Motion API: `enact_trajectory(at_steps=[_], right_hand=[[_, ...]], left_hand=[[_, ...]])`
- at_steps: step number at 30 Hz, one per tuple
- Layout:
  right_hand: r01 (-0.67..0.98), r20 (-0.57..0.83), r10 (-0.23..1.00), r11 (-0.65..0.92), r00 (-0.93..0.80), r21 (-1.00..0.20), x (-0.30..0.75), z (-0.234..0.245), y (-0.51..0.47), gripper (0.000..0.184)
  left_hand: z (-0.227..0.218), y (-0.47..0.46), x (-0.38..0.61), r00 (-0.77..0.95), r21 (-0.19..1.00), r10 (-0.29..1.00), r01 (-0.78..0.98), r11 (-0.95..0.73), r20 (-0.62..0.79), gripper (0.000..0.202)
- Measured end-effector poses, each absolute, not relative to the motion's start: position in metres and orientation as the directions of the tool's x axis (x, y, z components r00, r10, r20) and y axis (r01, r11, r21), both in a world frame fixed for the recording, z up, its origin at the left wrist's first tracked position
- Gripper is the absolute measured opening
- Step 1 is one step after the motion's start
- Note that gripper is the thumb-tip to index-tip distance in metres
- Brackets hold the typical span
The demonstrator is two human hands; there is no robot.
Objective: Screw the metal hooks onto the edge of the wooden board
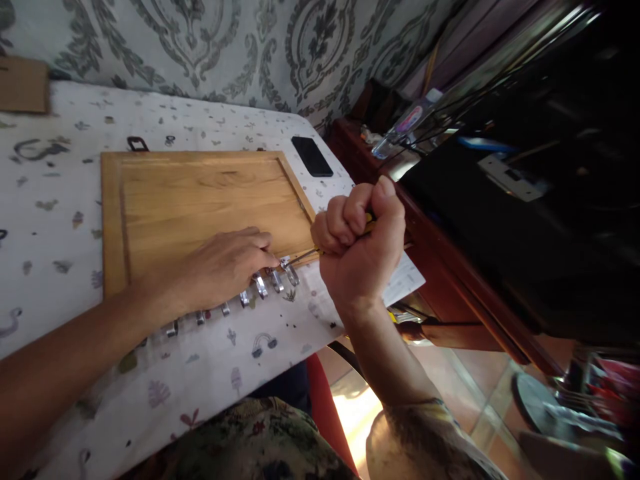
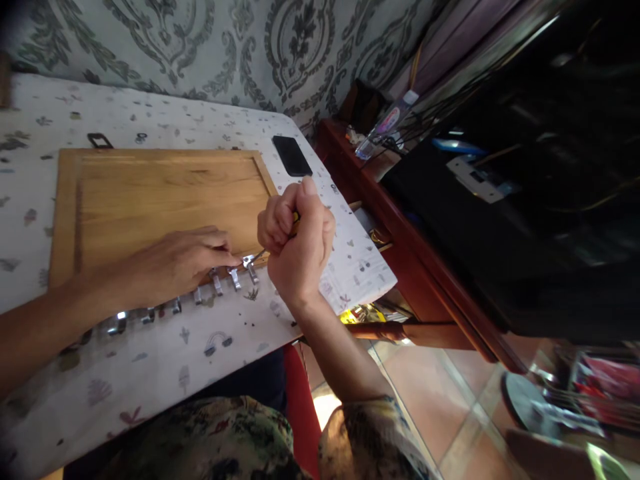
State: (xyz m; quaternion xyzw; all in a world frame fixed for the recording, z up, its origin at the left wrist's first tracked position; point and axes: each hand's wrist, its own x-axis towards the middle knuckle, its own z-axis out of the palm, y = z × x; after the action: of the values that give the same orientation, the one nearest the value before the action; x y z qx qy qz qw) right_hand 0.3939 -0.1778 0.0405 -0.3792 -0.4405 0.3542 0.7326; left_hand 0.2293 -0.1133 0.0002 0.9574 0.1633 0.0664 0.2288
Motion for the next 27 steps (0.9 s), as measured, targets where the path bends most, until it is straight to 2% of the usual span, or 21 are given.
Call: enact_trajectory(at_steps=[6,13,17,20,27], right_hand=[[-0.177,0.429,0.849,0.494,0.308,-0.851,0.383,0.042,-0.182,0.068],[-0.229,0.408,0.884,0.456,0.228,-0.860,0.385,0.045,-0.178,0.064],[-0.268,0.398,0.917,0.388,0.018,-0.882,0.399,0.045,-0.170,0.062],[-0.268,0.325,0.939,0.286,-0.113,-0.920,0.410,0.045,-0.163,0.059],[-0.308,0.300,0.935,0.234,-0.189,-0.922,0.416,0.046,-0.158,0.059]], left_hand=[[0.003,-0.114,0.230,0.937,0.452,0.350,0.305,-0.838,0.017,0.029],[-0.001,-0.113,0.229,0.938,0.455,0.342,0.284,-0.844,0.048,0.029],[-0.005,-0.113,0.228,0.934,0.456,0.340,0.259,-0.852,0.105,0.028],[-0.007,-0.114,0.228,0.928,0.467,0.340,0.235,-0.853,0.153,0.026],[-0.007,-0.114,0.229,0.930,0.492,0.344,0.239,-0.837,0.132,0.026]])
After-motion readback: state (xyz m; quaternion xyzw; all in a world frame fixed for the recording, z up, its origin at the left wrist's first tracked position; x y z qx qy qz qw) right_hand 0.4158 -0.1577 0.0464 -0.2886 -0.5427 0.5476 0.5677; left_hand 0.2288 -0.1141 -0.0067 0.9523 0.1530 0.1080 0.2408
